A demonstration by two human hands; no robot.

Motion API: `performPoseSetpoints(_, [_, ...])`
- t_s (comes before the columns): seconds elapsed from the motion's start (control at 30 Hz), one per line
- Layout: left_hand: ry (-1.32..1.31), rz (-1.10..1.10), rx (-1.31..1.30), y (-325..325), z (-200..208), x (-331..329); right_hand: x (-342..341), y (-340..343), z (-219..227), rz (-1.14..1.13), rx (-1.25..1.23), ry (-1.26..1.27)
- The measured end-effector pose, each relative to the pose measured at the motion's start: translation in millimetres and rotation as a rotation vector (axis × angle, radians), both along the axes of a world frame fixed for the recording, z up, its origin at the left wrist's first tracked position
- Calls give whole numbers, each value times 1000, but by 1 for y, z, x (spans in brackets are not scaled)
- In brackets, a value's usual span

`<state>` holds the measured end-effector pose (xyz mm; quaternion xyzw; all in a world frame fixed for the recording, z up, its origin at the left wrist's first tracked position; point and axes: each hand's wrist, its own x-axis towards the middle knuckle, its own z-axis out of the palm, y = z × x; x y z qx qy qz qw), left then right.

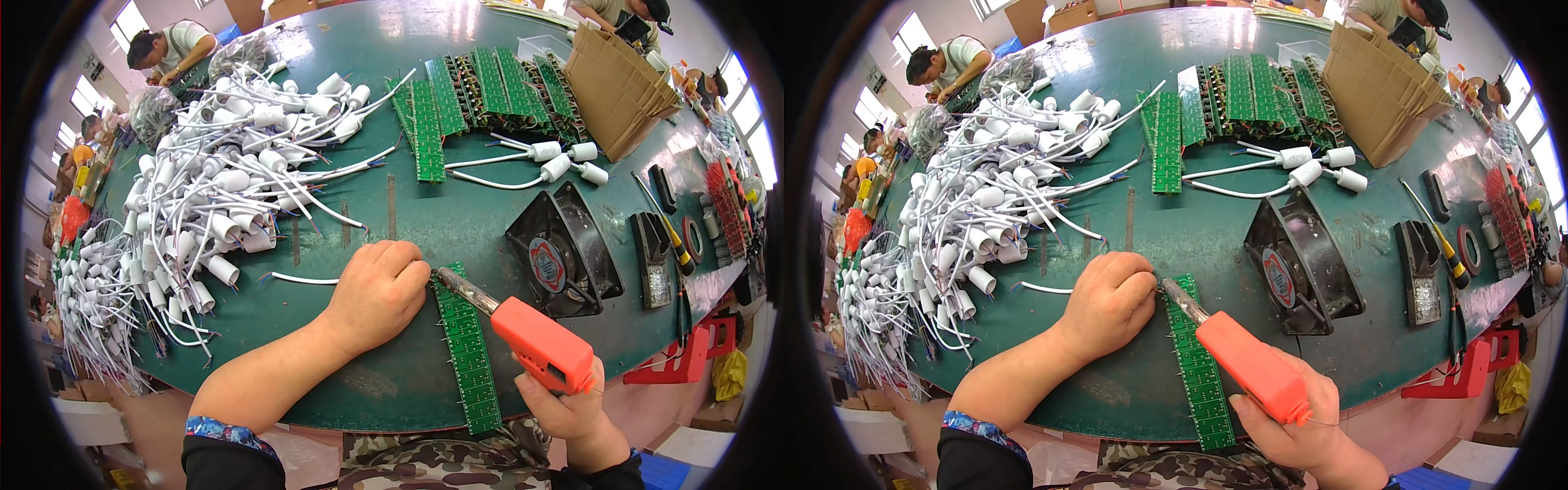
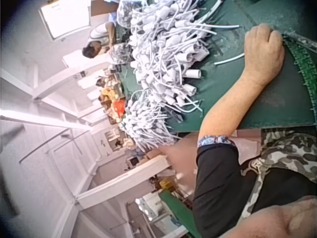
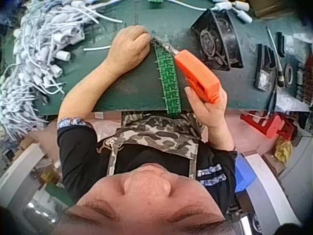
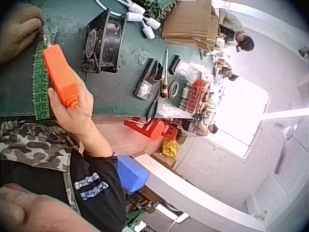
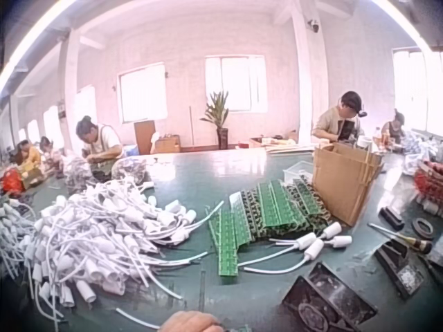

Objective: The person solders wired light sockets onto a circuit board using a soldering iron, attaching the wire leads one by one.

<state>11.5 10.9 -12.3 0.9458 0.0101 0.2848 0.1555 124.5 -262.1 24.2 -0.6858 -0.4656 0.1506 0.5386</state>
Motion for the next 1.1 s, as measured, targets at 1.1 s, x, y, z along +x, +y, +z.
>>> performPoseSetpoints(1.1, [-27,-56,-82,2,5,-3,6,-30,4,33,-22,52])
